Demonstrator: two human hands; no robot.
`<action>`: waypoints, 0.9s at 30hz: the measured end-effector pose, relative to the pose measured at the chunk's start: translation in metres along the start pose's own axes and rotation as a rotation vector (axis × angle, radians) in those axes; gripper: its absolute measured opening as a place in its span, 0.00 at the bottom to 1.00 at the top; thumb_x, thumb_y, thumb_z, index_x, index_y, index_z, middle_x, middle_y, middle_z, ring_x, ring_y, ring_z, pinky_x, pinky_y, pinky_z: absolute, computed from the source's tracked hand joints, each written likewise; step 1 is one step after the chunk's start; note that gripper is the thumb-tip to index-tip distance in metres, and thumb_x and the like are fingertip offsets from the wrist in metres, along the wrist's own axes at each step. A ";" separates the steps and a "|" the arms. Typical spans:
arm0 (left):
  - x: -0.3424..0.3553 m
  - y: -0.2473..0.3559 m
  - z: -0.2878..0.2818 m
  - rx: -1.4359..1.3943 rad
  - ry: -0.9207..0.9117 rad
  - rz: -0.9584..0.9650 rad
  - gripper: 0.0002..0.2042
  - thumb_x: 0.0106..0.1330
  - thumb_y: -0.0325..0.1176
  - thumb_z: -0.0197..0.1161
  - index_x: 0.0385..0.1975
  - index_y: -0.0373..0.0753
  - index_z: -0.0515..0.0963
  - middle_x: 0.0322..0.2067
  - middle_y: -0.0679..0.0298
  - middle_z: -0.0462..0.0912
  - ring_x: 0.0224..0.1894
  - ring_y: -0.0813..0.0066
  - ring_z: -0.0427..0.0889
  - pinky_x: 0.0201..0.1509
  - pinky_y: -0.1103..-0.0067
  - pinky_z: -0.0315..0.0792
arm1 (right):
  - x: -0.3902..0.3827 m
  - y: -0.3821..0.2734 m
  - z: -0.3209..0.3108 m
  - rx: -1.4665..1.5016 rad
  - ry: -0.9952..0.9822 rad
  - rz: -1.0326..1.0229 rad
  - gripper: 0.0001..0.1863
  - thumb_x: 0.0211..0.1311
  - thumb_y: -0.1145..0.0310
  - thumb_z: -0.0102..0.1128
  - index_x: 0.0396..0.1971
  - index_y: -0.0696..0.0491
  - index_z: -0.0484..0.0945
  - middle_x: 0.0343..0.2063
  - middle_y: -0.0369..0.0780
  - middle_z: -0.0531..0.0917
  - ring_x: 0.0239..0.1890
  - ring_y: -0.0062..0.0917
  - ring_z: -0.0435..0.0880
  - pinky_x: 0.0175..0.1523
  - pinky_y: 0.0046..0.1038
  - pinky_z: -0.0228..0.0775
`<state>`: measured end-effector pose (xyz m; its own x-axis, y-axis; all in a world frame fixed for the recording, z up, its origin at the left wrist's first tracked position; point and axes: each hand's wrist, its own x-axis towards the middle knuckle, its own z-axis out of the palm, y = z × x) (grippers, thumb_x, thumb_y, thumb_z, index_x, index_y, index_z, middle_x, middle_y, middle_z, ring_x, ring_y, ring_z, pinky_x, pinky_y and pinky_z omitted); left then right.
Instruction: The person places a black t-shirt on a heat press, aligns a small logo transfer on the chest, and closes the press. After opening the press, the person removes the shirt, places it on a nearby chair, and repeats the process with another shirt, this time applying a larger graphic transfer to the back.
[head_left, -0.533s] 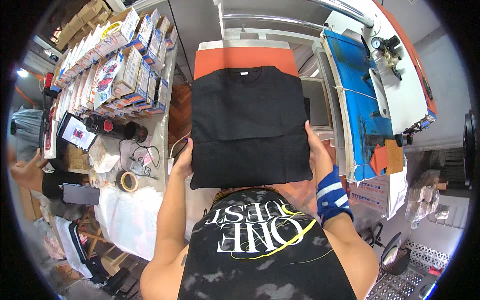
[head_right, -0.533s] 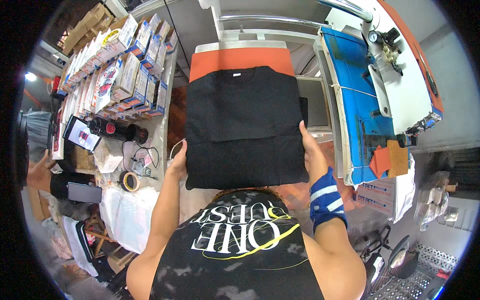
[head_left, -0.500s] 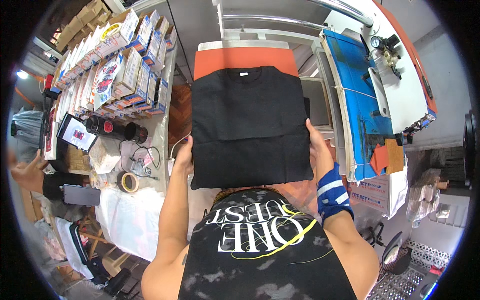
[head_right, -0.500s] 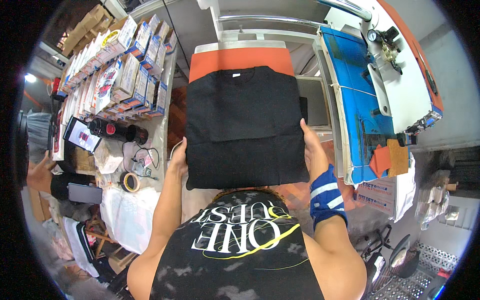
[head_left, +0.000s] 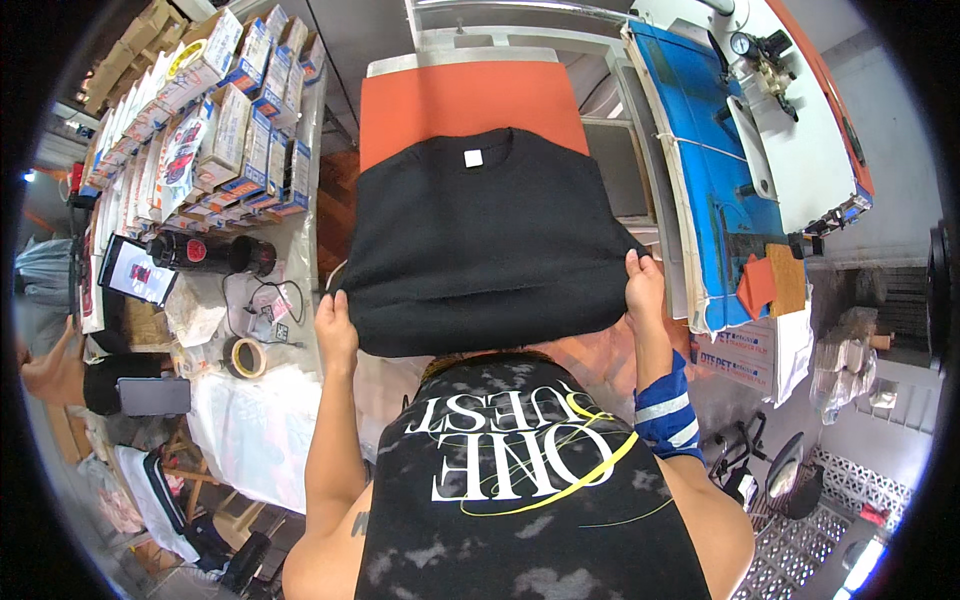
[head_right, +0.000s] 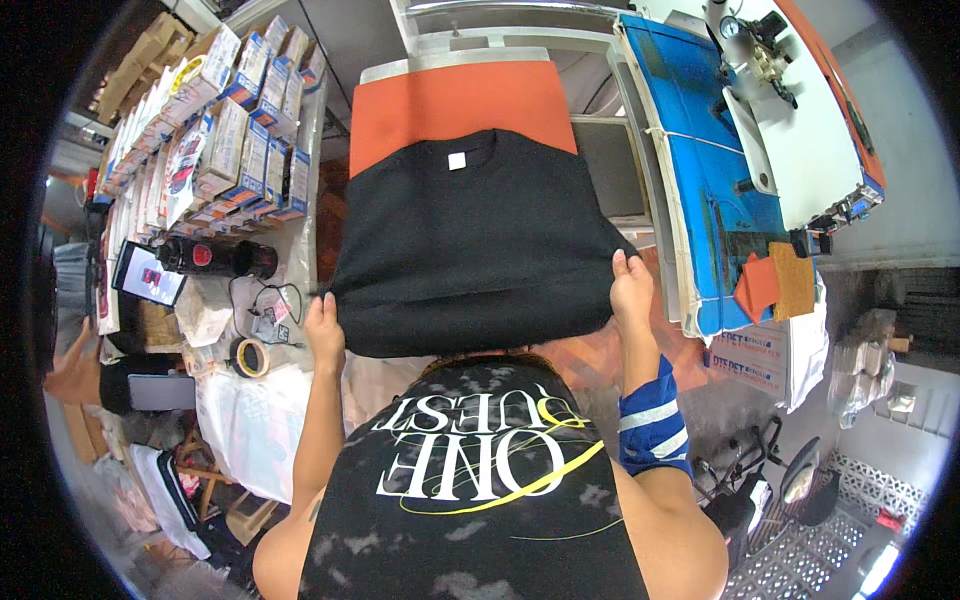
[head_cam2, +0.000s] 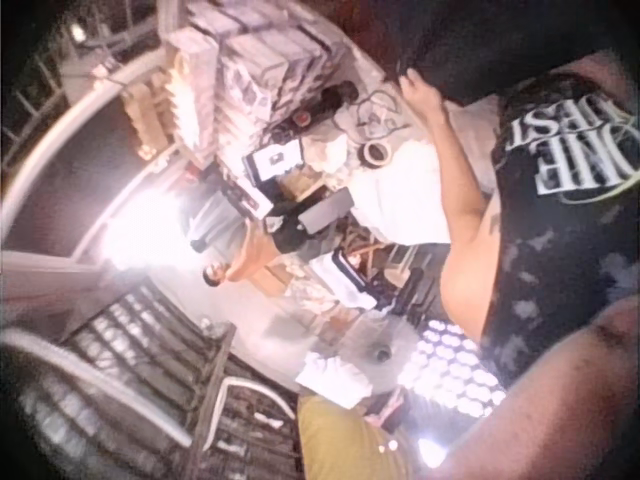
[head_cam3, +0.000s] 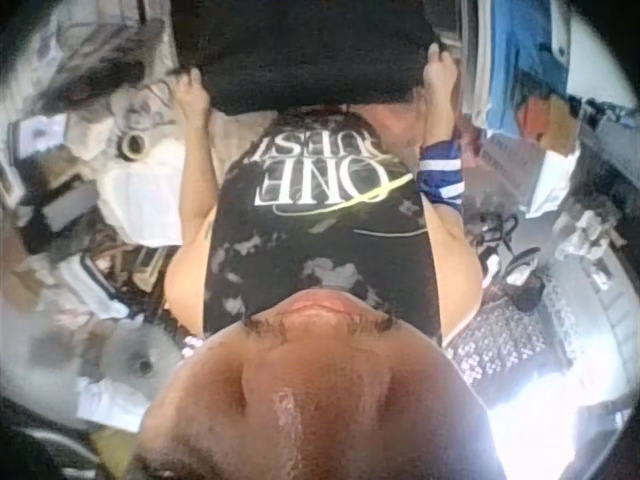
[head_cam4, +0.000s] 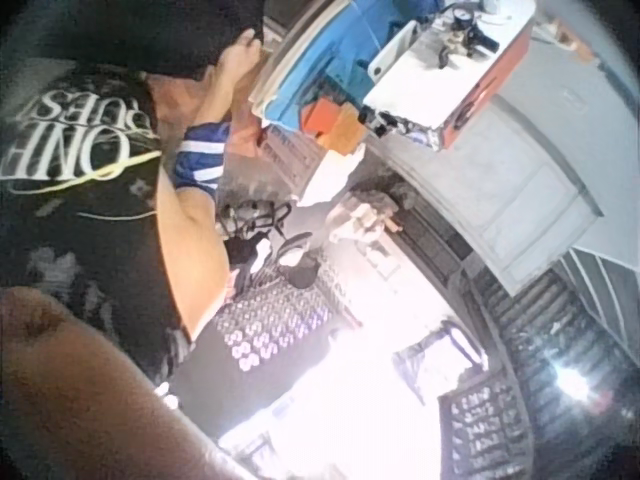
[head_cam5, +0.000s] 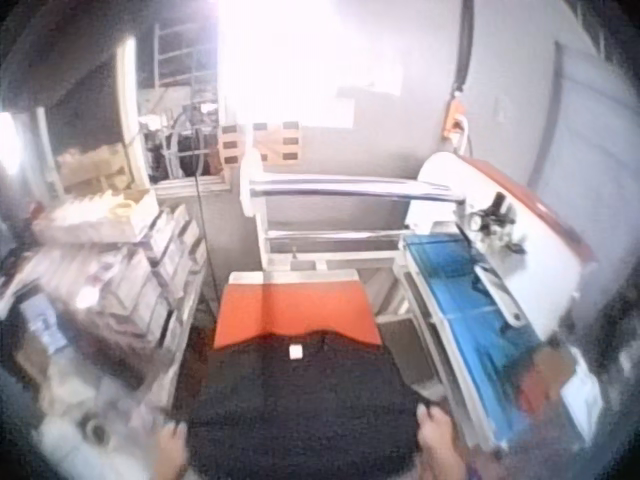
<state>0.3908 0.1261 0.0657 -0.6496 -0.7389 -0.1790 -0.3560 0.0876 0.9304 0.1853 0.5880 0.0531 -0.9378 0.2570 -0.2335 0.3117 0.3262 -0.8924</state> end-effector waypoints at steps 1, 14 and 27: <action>-0.005 -0.020 -0.008 0.046 -0.012 0.023 0.17 0.81 0.38 0.55 0.28 0.35 0.70 0.28 0.73 0.70 0.33 0.82 0.67 0.40 0.79 0.67 | -0.009 0.004 -0.001 0.016 -0.002 -0.004 0.23 0.77 0.58 0.58 0.22 0.57 0.70 0.21 0.33 0.69 0.29 0.18 0.65 0.36 0.29 0.61; 0.021 -0.096 -0.099 0.397 -0.516 -0.396 0.22 0.67 0.37 0.69 0.56 0.28 0.80 0.44 0.53 0.88 0.42 0.65 0.86 0.52 0.71 0.79 | -0.071 -0.097 -0.048 -0.424 -0.030 -0.585 0.09 0.63 0.66 0.68 0.34 0.57 0.87 0.34 0.45 0.88 0.35 0.35 0.87 0.42 0.32 0.78; 0.035 0.030 -0.013 0.385 -0.111 0.372 0.12 0.73 0.33 0.61 0.44 0.31 0.84 0.40 0.51 0.88 0.44 0.60 0.87 0.53 0.72 0.76 | 0.026 -0.106 -0.229 -0.627 0.517 -0.369 0.24 0.57 0.66 0.77 0.49 0.63 0.80 0.44 0.48 0.86 0.49 0.34 0.85 0.56 0.33 0.76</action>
<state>0.3660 0.0944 0.0918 -0.8384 -0.5379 0.0878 -0.2949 0.5832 0.7570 0.1625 0.7681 0.2299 -0.8557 0.3659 0.3660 0.1721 0.8681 -0.4656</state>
